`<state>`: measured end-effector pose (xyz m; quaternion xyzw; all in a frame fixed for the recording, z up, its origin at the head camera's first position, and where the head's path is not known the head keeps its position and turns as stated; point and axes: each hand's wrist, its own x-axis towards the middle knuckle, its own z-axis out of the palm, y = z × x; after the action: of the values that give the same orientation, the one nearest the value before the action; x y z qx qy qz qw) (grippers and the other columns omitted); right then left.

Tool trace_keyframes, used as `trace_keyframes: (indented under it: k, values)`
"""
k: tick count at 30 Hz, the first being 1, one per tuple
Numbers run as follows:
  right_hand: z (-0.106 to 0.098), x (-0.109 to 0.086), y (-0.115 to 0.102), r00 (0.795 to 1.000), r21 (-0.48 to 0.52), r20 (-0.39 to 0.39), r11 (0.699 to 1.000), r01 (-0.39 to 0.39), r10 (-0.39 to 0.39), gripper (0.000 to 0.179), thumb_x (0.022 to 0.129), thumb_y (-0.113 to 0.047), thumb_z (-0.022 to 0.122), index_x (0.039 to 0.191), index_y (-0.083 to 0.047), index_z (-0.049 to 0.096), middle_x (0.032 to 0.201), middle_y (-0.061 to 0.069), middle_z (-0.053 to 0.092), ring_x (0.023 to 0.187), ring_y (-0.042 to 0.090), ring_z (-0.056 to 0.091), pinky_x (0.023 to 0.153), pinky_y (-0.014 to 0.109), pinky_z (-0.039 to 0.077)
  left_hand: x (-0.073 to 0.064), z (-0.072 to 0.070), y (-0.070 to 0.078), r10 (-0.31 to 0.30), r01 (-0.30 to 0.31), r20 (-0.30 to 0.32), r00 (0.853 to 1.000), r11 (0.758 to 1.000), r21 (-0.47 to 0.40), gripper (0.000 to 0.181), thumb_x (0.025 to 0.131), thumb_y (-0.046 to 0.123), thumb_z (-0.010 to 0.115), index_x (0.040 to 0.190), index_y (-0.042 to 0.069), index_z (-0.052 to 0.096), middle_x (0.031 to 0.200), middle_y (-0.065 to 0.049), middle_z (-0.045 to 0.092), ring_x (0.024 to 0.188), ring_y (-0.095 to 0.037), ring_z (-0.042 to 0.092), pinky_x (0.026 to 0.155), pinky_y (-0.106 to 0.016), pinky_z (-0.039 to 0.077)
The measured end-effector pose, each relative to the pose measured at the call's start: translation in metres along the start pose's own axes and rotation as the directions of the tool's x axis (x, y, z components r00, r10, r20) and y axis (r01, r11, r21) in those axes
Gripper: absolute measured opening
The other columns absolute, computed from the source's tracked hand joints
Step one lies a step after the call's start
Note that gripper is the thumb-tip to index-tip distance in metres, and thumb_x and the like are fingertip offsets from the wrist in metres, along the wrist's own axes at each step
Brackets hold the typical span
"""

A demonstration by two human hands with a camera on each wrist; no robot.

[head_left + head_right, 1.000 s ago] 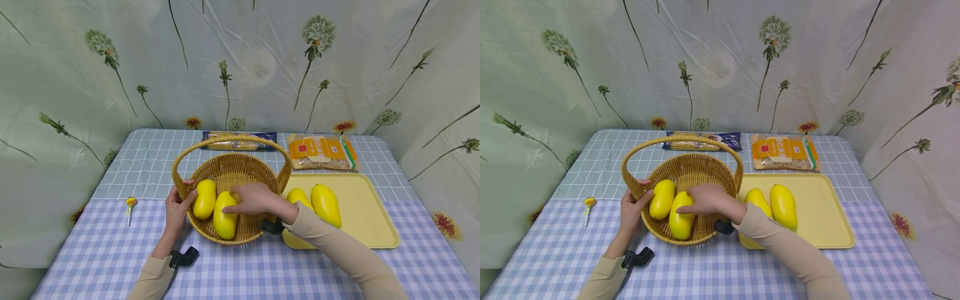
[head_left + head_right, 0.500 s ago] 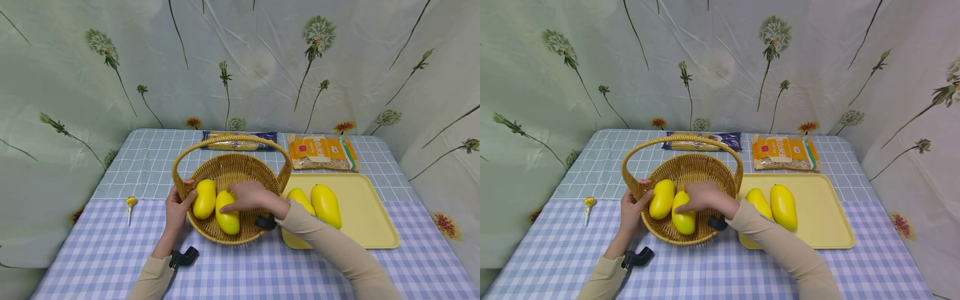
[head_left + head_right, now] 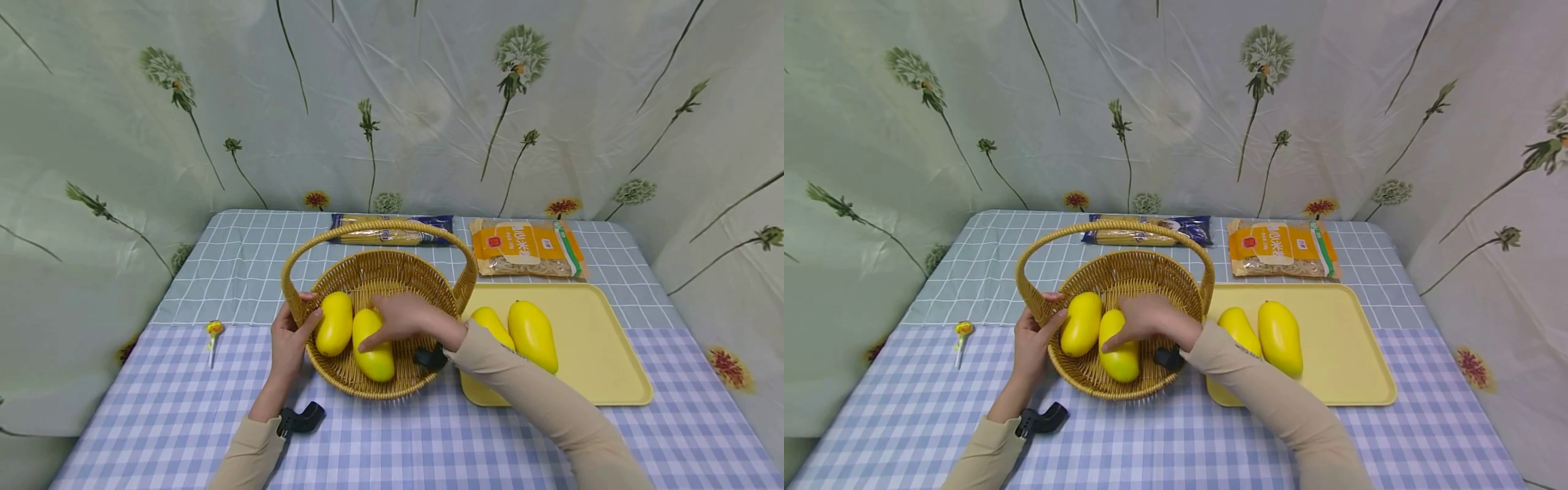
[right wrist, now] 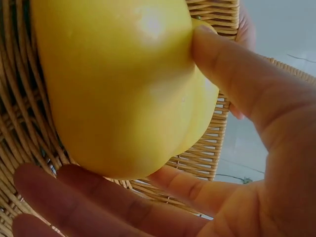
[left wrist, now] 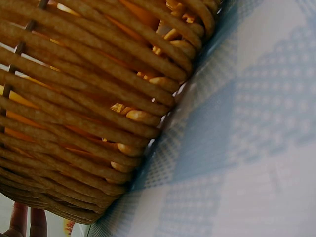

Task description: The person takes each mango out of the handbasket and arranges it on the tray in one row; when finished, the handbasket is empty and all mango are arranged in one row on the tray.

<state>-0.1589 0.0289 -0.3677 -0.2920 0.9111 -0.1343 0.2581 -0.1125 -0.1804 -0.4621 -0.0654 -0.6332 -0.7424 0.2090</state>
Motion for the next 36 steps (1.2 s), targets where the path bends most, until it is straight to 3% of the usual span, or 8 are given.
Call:
trace_keyframes:
  k: [7, 15, 24, 36]
  values:
    - [-0.002, 0.002, 0.003, 1.000, 0.037, 0.010, 0.999, 0.010, -0.010, 0.086, 0.075, -0.054, 0.074, 0.142, -0.012, 0.040, 0.127, 0.007, 0.057, 0.109, 0.025, 0.056, 0.090, 0.040, 0.043, 0.000, 0.000, 0.001, -0.005, 0.005, 0.000, 1.000, 1.000, -0.004, 0.025, 0.087, -0.008, 0.062, 0.110, -0.010, 0.055, 0.110, -0.015, 0.060, 0.109, -0.022, 0.053, 0.094, -0.028, 0.040]
    - [-0.005, 0.004, 0.009, 0.999, 0.058, -0.002, 0.998, 0.034, -0.034, 0.081, 0.077, -0.048, 0.075, 0.143, -0.019, 0.038, 0.118, 0.007, 0.061, 0.097, 0.021, 0.058, 0.077, 0.037, 0.045, 0.000, 0.000, -0.001, 0.007, -0.007, 0.004, 1.000, 1.000, 0.000, 0.026, 0.086, -0.008, 0.063, 0.111, -0.011, 0.054, 0.110, -0.012, 0.061, 0.108, -0.022, 0.053, 0.092, -0.027, 0.041]
    - [-0.002, 0.010, 0.016, 0.998, 0.129, -0.019, 0.990, 0.058, -0.056, 0.078, 0.075, -0.041, 0.078, 0.139, -0.021, 0.039, 0.109, 0.007, 0.061, 0.089, 0.020, 0.056, 0.073, 0.035, 0.045, 0.000, 0.001, 0.002, 0.009, -0.009, 0.003, 1.000, 1.000, 0.001, 0.026, 0.087, -0.009, 0.061, 0.111, -0.013, 0.053, 0.110, -0.015, 0.061, 0.108, -0.022, 0.053, 0.094, -0.028, 0.040]
    - [0.001, 0.007, 0.017, 0.996, 0.197, -0.016, 0.976, 0.092, -0.090, 0.073, 0.077, -0.031, 0.079, 0.136, -0.022, 0.037, 0.105, 0.007, 0.059, 0.087, 0.021, 0.055, 0.072, 0.035, 0.045, 0.000, 0.001, 0.000, 0.006, -0.006, 0.006, 1.000, 1.000, -0.003, 0.027, 0.086, -0.009, 0.062, 0.111, -0.013, 0.053, 0.109, -0.009, 0.062, 0.109, -0.022, 0.053, 0.093, -0.027, 0.040]
